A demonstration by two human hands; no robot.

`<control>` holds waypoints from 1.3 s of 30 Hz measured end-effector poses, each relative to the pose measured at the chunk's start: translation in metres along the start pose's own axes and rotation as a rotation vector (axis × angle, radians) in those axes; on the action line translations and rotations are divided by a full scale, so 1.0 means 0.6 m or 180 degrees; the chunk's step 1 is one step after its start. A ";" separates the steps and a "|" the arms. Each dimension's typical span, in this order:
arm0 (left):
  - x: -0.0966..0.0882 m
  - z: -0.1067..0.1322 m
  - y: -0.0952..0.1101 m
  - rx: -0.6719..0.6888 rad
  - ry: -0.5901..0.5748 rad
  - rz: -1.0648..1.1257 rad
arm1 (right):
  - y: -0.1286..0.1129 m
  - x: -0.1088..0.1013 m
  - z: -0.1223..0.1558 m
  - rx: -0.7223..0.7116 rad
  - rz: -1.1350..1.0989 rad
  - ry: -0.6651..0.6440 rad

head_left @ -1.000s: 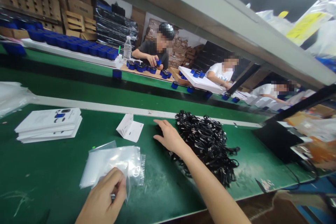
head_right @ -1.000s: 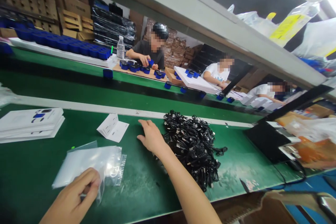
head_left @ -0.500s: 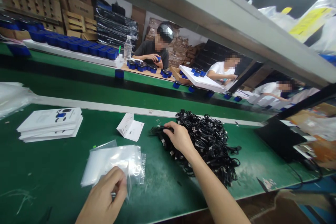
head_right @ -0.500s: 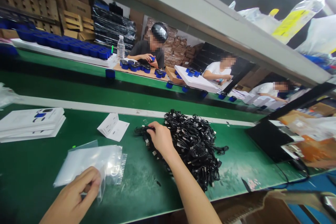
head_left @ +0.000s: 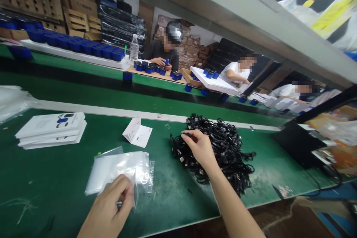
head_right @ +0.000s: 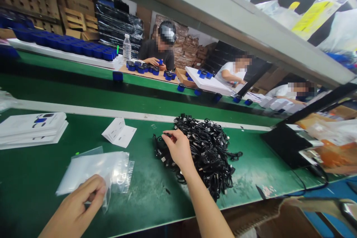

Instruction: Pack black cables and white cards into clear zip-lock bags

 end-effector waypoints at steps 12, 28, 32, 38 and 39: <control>-0.001 -0.002 0.006 0.0213 -0.0021 -0.0128 | -0.028 -0.047 0.000 -0.0276 0.1140 0.0507; -0.001 -0.005 0.003 0.0236 -0.0176 -0.0269 | -0.002 -0.035 -0.028 0.0148 0.1051 -0.0603; 0.000 -0.004 0.005 0.0282 -0.0201 -0.0241 | -0.008 -0.025 -0.024 0.0070 0.0299 -0.0856; -0.012 0.005 -0.003 -0.0497 0.0109 0.0359 | -0.066 0.018 0.005 -0.0059 -0.0861 -0.0977; -0.012 0.007 -0.007 -0.0684 0.0128 0.0490 | -0.079 0.032 0.016 -0.0066 -0.1093 -0.1038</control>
Point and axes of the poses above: each hand's wrist, its own z-axis away from the middle knuckle, its own x-axis out of the palm, y = z × x, the point moved 6 cm from there along -z, towards the middle knuckle, and after that the axes turned 8 degrees about -y, right-handed, at the moved point
